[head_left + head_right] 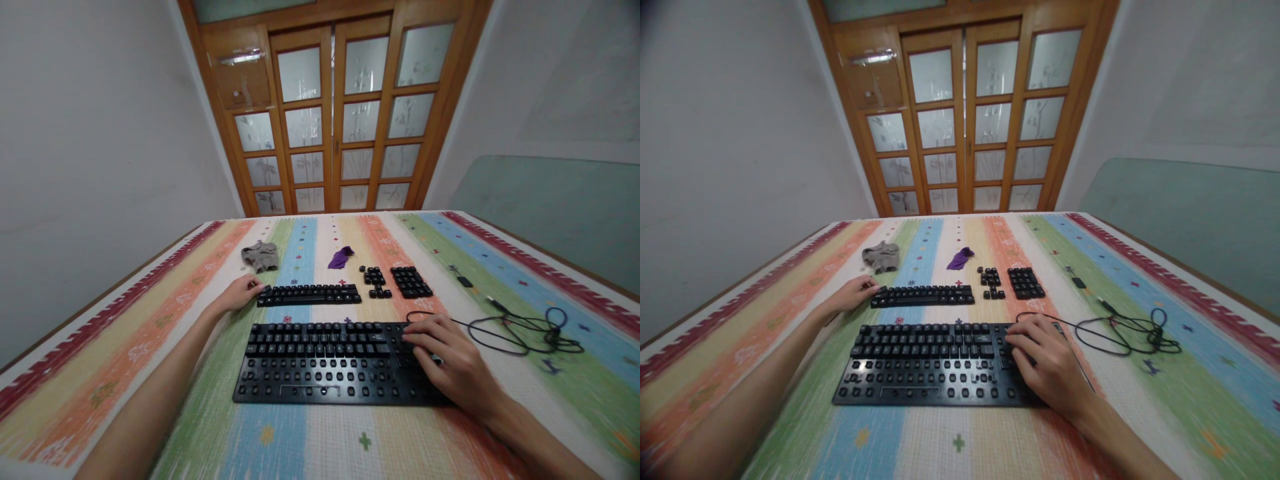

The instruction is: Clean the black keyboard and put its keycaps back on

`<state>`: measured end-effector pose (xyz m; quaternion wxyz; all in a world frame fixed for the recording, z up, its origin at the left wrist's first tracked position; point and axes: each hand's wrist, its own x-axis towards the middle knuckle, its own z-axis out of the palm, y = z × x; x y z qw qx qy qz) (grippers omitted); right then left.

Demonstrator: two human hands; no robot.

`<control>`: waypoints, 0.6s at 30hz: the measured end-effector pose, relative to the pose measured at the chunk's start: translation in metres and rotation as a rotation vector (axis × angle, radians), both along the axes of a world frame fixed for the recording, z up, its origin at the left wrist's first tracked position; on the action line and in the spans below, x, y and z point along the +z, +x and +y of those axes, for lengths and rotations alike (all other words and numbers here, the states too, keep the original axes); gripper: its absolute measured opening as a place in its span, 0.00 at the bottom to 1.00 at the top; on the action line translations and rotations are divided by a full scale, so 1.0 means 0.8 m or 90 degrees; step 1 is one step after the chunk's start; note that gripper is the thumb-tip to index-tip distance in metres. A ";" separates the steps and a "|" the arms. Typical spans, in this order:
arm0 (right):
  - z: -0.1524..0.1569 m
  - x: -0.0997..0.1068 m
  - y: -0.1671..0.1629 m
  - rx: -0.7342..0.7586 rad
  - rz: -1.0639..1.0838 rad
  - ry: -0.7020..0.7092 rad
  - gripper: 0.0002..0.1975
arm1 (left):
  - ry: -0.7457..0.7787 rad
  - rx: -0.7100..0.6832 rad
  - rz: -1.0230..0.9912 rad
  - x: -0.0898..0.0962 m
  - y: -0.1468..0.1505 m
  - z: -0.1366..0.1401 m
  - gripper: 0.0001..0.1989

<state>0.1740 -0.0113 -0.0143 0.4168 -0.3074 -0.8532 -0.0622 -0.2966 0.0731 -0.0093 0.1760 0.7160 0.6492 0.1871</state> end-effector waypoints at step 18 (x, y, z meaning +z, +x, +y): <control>-0.027 0.018 -0.103 0.216 -0.045 -0.059 0.12 | -0.010 -0.065 -0.240 0.045 0.033 -0.171 0.19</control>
